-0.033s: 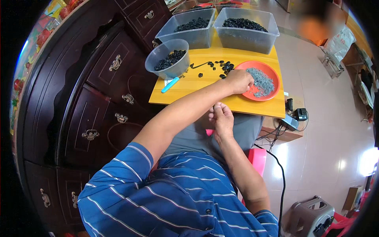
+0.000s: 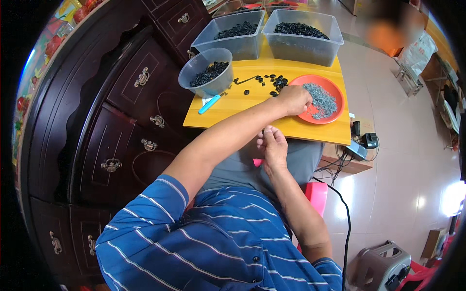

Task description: Assembling small black plastic components by hand on a yellow table.

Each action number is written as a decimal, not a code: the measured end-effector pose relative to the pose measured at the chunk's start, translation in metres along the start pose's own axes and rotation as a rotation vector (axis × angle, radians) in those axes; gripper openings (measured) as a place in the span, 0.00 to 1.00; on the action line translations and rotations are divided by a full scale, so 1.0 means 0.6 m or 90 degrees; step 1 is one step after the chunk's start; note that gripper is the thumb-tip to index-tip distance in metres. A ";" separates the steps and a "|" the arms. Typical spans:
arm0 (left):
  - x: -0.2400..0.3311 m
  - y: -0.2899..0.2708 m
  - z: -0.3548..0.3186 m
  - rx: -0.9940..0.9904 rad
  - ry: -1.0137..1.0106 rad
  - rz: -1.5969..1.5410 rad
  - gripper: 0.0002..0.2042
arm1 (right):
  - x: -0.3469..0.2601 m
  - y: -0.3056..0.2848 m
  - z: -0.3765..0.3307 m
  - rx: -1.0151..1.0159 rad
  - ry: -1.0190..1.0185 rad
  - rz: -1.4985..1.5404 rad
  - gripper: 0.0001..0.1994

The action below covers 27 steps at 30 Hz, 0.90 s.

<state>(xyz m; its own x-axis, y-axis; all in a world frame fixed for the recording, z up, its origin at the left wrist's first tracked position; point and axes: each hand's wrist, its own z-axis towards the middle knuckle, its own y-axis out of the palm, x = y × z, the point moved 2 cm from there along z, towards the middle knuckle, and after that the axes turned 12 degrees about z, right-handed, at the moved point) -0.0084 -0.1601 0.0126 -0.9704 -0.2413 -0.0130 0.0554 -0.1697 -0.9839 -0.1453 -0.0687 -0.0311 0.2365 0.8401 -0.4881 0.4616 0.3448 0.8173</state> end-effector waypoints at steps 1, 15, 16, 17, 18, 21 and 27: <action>0.000 0.000 0.001 0.003 0.010 0.006 0.02 | -0.002 0.001 0.000 -0.002 -0.002 0.004 0.07; -0.001 -0.040 -0.005 0.021 0.091 -0.048 0.05 | 0.012 -0.016 0.016 0.003 -0.008 -0.017 0.07; -0.004 -0.052 -0.022 0.102 0.053 -0.160 0.05 | 0.014 -0.017 0.015 0.008 -0.010 -0.016 0.08; -0.004 -0.059 -0.037 0.097 0.053 -0.160 0.05 | 0.014 -0.019 0.016 0.009 -0.008 -0.013 0.08; -0.009 -0.069 -0.055 0.128 0.006 -0.223 0.04 | 0.013 -0.020 0.017 0.010 -0.012 -0.015 0.08; -0.027 -0.090 -0.121 0.177 -0.089 -0.320 0.03 | 0.010 -0.020 0.019 0.006 -0.017 -0.026 0.08; -0.061 -0.085 -0.259 0.205 -0.236 -0.430 0.03 | 0.003 -0.007 0.009 -0.012 -0.060 -0.070 0.10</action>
<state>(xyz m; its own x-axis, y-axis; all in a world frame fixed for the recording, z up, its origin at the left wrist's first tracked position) -0.0125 0.0060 0.0356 -0.6821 -0.2788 0.6761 -0.3917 -0.6414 -0.6597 -0.1421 -0.0711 -0.0372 0.2652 0.7541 -0.6009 0.4728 0.4414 0.7626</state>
